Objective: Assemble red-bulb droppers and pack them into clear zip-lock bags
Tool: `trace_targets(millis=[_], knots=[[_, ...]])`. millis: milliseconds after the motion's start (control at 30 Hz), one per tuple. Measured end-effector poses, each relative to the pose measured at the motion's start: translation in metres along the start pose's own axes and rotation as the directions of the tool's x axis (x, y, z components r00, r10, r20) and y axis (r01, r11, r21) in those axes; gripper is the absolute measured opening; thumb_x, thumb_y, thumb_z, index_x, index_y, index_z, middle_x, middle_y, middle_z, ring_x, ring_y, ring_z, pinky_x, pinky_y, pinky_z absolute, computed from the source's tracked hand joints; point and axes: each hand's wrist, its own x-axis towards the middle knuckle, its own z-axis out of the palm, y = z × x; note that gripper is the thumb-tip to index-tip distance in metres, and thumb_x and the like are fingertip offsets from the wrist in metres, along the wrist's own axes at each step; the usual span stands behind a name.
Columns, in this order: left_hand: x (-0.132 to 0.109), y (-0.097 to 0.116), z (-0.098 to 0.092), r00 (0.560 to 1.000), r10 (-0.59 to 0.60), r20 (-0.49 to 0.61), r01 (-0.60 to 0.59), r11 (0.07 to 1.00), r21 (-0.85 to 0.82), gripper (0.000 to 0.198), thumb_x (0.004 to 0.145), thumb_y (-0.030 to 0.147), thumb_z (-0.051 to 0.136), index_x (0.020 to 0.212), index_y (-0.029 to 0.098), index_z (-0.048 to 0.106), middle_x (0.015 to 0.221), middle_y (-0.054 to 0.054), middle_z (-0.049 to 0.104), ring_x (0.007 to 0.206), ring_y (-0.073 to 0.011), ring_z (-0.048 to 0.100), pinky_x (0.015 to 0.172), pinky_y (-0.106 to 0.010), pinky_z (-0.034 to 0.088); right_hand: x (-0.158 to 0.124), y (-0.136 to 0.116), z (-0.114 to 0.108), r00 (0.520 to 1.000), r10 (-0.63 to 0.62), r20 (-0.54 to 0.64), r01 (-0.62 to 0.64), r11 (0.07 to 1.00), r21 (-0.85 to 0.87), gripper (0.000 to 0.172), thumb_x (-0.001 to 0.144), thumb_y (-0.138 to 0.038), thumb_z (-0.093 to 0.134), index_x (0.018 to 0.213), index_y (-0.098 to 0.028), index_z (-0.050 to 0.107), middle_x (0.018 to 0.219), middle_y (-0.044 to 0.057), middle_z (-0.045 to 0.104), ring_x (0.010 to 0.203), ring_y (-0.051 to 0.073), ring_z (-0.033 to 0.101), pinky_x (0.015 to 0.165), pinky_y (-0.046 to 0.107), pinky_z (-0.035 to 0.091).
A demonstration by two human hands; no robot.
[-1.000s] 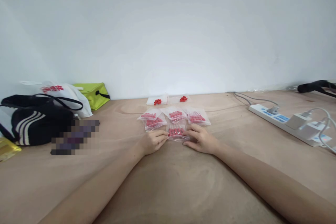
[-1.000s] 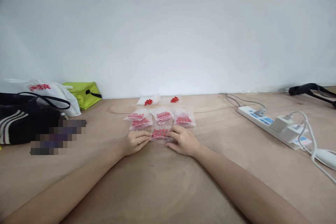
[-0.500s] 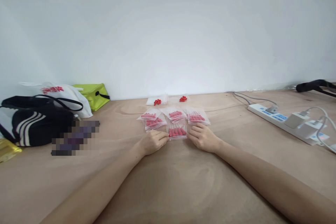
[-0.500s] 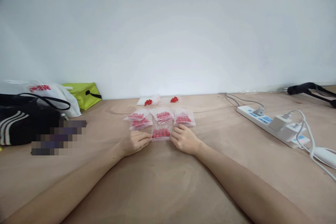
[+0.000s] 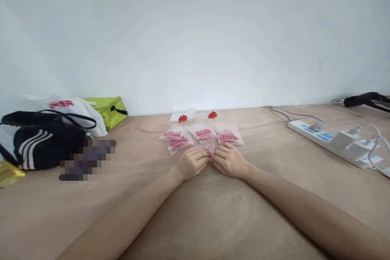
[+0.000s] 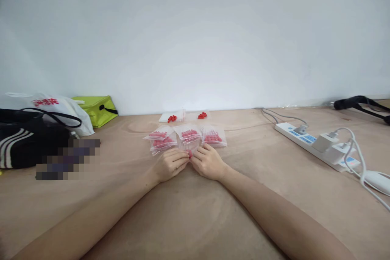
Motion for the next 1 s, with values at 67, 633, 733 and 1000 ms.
trace_targets(millis=[67,633,733,1000], knots=[[0.001,0.0,0.001,1.0,0.014,-0.009,-0.014,1.0,0.005,0.021,0.083,0.013,0.042,0.075,0.014,0.061,0.075,-0.004,0.067,0.07,-0.0146,0.062,0.068,-0.028,0.051,0.0,-0.001,0.002,1.0,-0.007,0.016,0.007,1.0,0.009,0.022,0.082,-0.015,0.043,0.063,-0.015,0.055,0.06,0.001,0.052,0.062,0.013,0.04,0.058,0.029,0.023],[-0.014,-0.014,-0.011,0.978,0.2,-0.057,-0.186,0.964,0.192,0.01,0.081,0.007,0.048,0.082,0.011,0.057,0.077,-0.006,0.067,0.075,-0.0148,0.062,0.074,-0.031,0.052,-0.004,0.001,-0.005,1.0,0.014,-0.011,-0.015,1.0,-0.023,0.022,0.078,-0.008,0.039,0.062,-0.015,0.053,0.058,0.002,0.048,0.06,0.013,0.038,0.06,0.029,0.023],[-0.015,-0.014,-0.011,0.976,0.209,-0.067,-0.191,0.958,0.216,0.011,0.081,0.005,0.048,0.083,0.01,0.057,0.079,-0.008,0.067,0.076,-0.0157,0.062,0.075,-0.033,0.052,-0.003,0.0,-0.006,1.0,0.026,-0.017,-0.027,0.999,-0.022,0.022,0.078,-0.008,0.039,0.062,-0.014,0.054,0.058,0.002,0.049,0.06,0.013,0.038,0.061,0.029,0.024],[-0.013,-0.015,-0.02,0.988,0.144,-0.057,-0.127,0.962,0.241,0.019,0.085,0.007,0.042,0.077,0.012,0.058,0.072,-0.005,0.066,0.068,-0.0137,0.062,0.07,-0.031,0.053,-0.005,0.001,-0.006,0.998,0.057,-0.011,-0.057,0.998,0.005,0.024,0.08,-0.011,0.038,0.064,-0.015,0.056,0.058,0.002,0.05,0.06,0.013,0.039,0.062,0.029,0.025]])
